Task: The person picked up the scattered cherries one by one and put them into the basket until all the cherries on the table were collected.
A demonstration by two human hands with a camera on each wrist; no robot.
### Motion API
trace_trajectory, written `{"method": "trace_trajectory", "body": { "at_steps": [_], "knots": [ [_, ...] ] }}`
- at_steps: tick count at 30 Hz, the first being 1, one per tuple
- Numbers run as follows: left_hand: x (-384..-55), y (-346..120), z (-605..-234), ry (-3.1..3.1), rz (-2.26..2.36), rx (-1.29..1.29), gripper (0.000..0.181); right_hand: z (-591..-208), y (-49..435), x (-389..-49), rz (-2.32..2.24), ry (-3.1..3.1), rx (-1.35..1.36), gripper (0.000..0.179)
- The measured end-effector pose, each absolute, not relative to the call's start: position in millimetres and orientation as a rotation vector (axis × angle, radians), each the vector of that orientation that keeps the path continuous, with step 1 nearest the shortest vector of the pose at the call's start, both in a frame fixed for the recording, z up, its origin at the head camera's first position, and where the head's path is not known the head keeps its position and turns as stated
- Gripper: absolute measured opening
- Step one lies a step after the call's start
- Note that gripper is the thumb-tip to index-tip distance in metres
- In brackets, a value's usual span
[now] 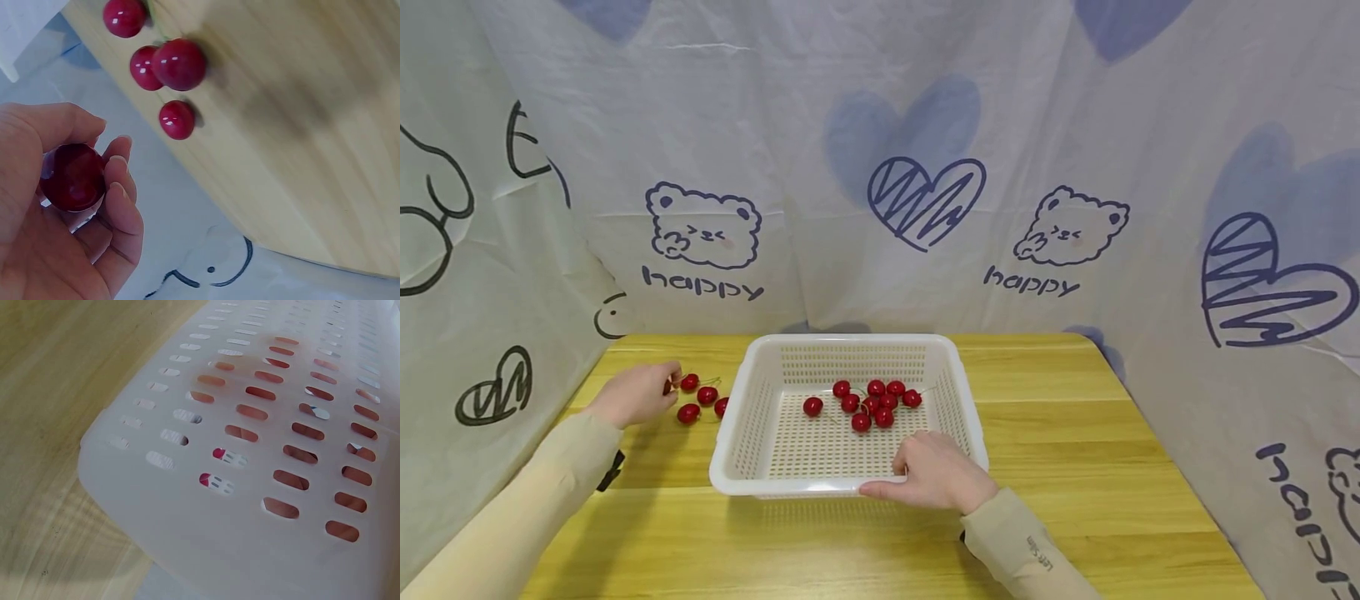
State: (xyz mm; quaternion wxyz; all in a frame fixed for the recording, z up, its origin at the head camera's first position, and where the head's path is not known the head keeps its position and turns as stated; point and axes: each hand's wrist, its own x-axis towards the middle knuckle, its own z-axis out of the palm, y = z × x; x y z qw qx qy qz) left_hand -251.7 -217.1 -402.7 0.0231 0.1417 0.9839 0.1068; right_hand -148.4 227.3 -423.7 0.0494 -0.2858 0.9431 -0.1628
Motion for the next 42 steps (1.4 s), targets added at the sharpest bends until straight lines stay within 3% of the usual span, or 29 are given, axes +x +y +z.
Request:
{"method": "trace_trajectory", "body": {
  "at_steps": [5,16,42],
  "knots": [
    [-255.6,-209.2,-395.1,3.065,0.327,0.461,0.016,-423.4,227.4,-149.5,-0.486,2.868,-0.876,0.064],
    [-263.1,-185.9,-369.9,3.071,0.362,0.514,0.004,-424.4,227.5,-150.0,-0.496,2.872,-0.891,0.063],
    [-276.8,-114.5,-339.4,3.056,0.464,0.665,0.014,-425.5,228.0,-148.9,-0.487,2.890,-0.887,0.064]
  ]
}}
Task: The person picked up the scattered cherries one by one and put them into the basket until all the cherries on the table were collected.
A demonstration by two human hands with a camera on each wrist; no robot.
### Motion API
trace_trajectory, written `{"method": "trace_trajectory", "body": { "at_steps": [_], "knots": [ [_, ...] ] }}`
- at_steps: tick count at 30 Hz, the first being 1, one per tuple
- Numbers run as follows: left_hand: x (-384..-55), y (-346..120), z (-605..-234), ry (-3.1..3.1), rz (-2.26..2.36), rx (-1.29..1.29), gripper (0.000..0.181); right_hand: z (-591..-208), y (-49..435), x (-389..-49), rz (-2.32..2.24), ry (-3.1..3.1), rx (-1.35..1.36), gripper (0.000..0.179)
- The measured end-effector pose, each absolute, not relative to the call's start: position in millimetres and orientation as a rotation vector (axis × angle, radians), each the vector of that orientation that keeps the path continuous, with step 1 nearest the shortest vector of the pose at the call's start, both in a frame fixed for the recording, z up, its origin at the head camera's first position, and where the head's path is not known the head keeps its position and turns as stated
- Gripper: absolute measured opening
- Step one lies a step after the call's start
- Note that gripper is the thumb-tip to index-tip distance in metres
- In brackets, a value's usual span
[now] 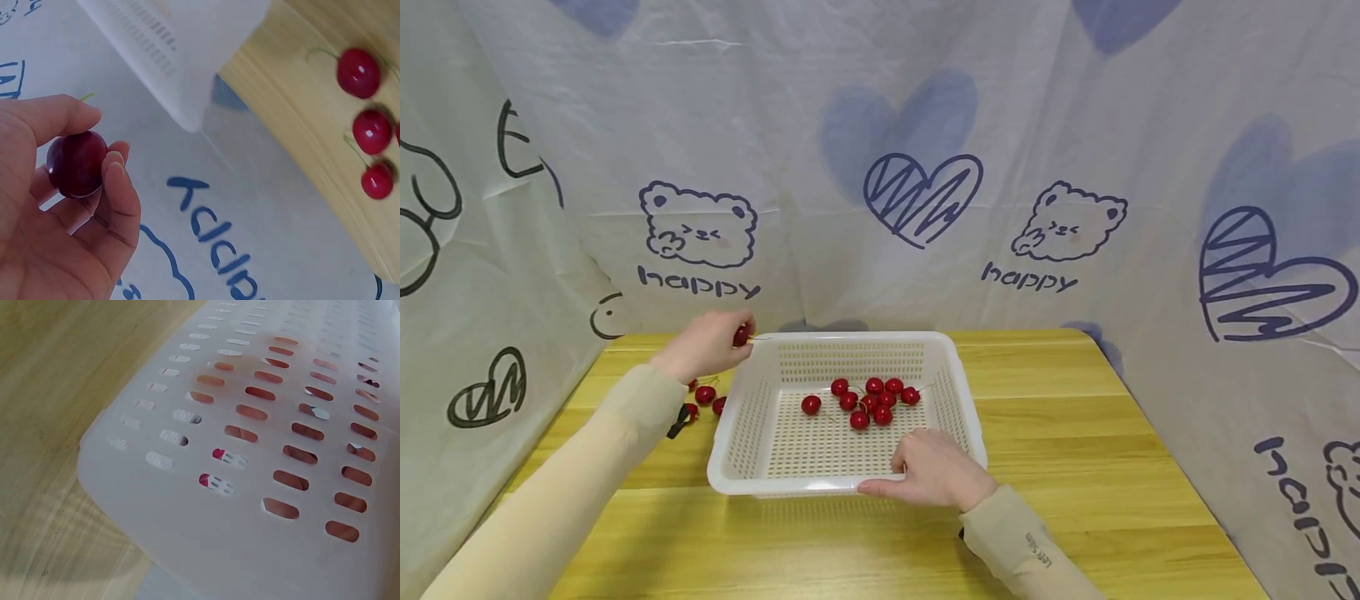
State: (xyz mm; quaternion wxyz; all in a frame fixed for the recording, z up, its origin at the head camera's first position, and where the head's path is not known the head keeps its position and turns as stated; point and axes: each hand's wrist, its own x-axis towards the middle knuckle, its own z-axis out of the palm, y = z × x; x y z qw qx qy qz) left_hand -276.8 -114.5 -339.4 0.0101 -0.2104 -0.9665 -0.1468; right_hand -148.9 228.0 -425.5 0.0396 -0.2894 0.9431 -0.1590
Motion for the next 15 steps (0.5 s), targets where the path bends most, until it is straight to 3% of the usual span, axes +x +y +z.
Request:
{"method": "trace_trajectory", "body": {
  "at_steps": [15],
  "knots": [
    [-280.1,-69.7,-345.8,-3.008,-0.647,-0.792,0.015,-424.3,228.1,-147.7,-0.499,2.889,-0.881,0.064]
  ]
}}
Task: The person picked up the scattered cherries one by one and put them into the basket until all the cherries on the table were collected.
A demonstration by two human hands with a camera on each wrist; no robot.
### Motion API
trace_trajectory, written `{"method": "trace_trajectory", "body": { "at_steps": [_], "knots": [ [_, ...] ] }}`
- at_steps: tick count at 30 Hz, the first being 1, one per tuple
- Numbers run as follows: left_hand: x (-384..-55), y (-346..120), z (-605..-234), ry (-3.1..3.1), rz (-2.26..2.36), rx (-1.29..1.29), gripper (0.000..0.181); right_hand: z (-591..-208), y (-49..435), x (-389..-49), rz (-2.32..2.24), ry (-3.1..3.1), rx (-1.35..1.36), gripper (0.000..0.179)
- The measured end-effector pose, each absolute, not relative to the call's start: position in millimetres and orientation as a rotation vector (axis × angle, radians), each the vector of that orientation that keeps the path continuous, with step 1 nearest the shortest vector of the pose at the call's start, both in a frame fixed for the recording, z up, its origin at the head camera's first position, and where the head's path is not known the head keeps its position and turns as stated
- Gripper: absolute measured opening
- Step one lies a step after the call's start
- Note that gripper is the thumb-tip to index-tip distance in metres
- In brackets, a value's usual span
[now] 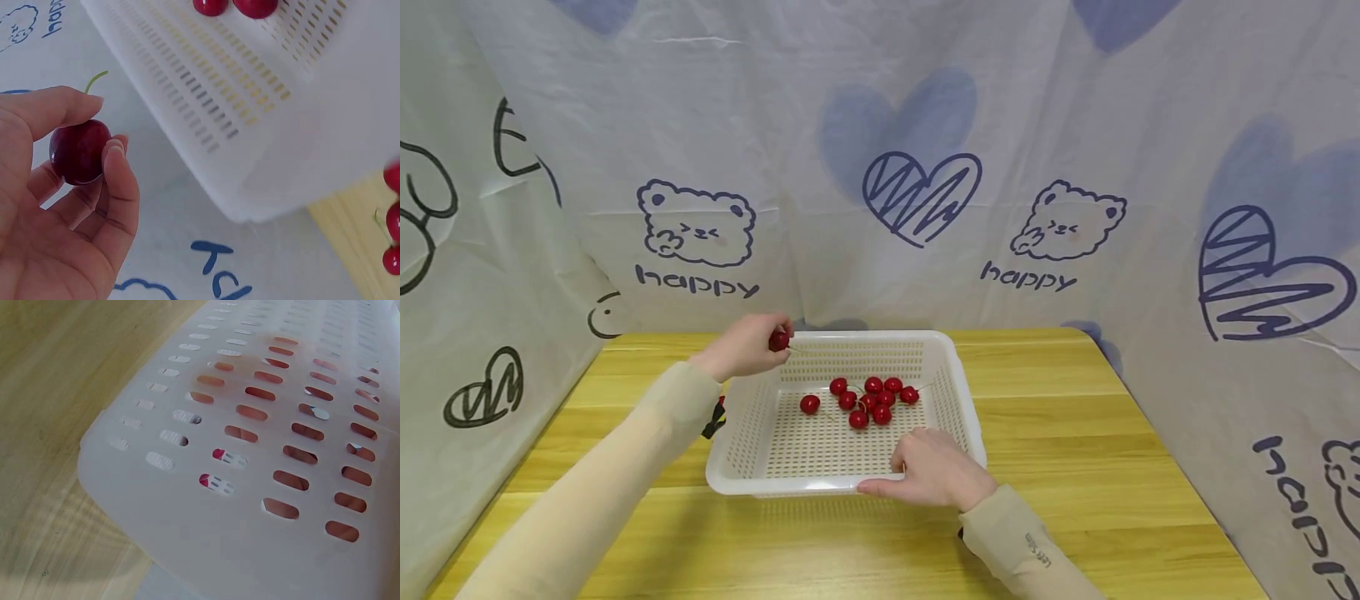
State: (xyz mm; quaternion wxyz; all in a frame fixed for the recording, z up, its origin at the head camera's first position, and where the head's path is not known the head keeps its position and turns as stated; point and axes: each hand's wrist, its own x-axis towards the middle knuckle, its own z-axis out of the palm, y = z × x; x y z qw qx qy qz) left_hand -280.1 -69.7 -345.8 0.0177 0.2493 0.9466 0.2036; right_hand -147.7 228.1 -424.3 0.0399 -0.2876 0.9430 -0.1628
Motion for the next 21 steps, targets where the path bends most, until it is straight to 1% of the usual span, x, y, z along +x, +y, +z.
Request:
{"method": "trace_trajectory", "body": {
  "at_steps": [3,10,21],
  "knots": [
    [-279.2,-63.2,-347.9,2.923,0.640,0.774,0.017,-422.9,227.9,-147.2,-0.496,2.884,-0.879,0.064],
    [-279.8,-52.2,-354.6,2.916,0.599,0.776,0.012,-421.8,227.6,-146.8,-0.494,2.887,-0.876,0.064],
    [-275.9,-38.0,-358.6,2.902,0.535,0.815,0.015,-420.7,227.4,-146.3,-0.496,2.887,-0.857,0.064]
  ]
}}
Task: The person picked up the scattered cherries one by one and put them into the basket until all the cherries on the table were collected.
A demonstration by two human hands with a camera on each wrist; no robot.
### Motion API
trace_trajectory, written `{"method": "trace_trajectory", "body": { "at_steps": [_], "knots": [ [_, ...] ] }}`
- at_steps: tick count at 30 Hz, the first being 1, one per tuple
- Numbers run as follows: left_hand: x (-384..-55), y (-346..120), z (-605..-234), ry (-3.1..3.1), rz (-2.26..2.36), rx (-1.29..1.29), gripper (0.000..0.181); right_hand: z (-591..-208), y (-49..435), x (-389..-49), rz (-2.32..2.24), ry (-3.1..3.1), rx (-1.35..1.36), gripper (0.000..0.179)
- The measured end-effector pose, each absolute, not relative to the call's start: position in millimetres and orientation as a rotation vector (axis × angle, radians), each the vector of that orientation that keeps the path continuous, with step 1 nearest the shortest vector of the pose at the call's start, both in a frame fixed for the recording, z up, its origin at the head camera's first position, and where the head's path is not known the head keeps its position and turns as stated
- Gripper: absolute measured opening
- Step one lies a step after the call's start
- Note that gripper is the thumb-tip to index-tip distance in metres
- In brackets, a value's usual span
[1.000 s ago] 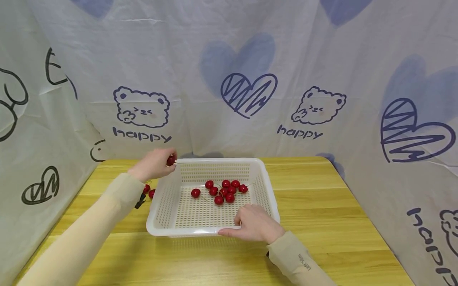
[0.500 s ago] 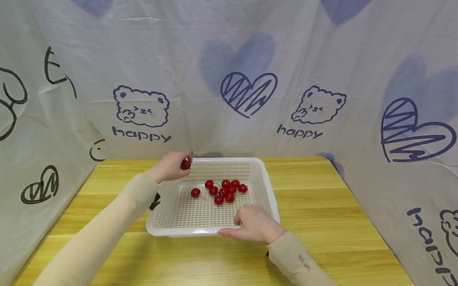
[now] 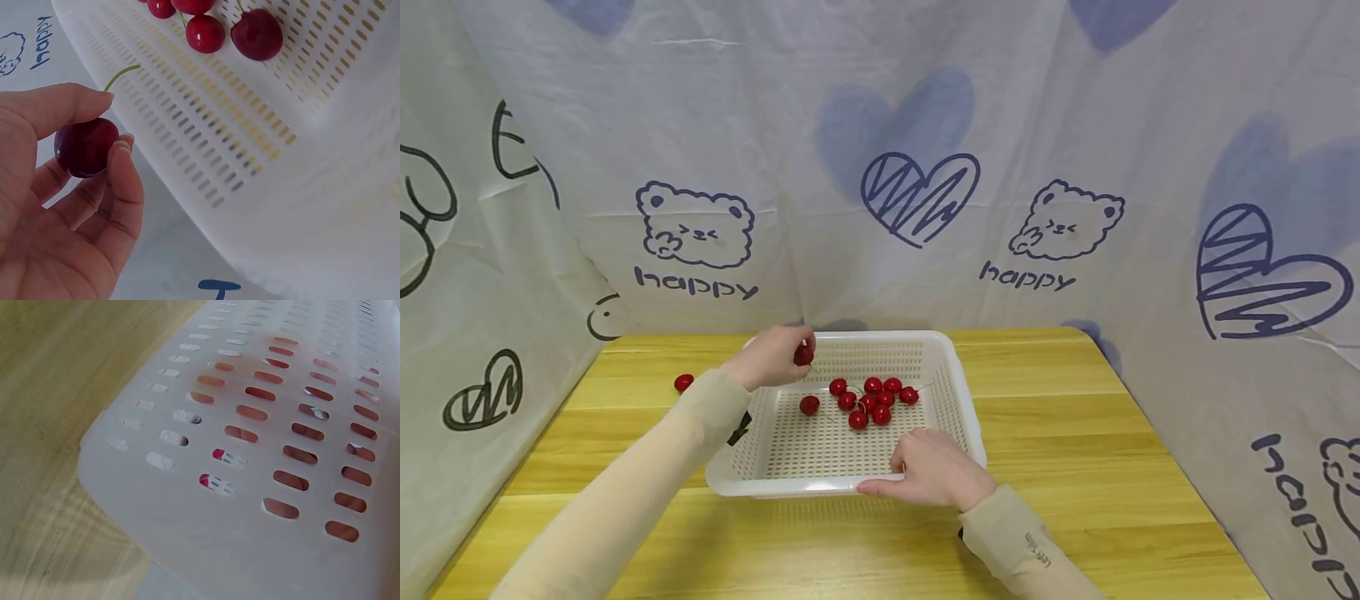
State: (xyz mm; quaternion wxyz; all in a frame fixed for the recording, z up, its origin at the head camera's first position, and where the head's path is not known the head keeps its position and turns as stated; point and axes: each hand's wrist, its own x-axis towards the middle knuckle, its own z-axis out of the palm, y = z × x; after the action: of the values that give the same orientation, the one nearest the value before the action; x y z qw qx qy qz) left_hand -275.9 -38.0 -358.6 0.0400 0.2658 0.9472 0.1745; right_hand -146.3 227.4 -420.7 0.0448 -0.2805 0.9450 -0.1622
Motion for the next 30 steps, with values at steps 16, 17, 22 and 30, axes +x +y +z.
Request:
{"method": "trace_trajectory", "body": {
  "at_steps": [16,17,22,30],
  "knots": [
    [-267.3,-5.6,-368.6,2.838,0.488,0.774,0.016,-422.6,228.4,-148.4,-0.509,2.886,-0.882,0.064],
    [-267.1,-4.2,-369.2,2.844,0.476,0.777,0.016,-422.9,228.6,-148.6,-0.507,2.886,-0.884,0.064],
    [-266.6,0.3,-374.4,2.852,0.444,0.798,0.016,-424.3,229.0,-150.1,-0.508,2.881,-0.900,0.065],
    [-266.3,5.5,-387.5,2.833,0.424,0.799,0.017,-425.5,230.4,-150.1,-0.523,2.889,-0.911,0.066]
  ]
}}
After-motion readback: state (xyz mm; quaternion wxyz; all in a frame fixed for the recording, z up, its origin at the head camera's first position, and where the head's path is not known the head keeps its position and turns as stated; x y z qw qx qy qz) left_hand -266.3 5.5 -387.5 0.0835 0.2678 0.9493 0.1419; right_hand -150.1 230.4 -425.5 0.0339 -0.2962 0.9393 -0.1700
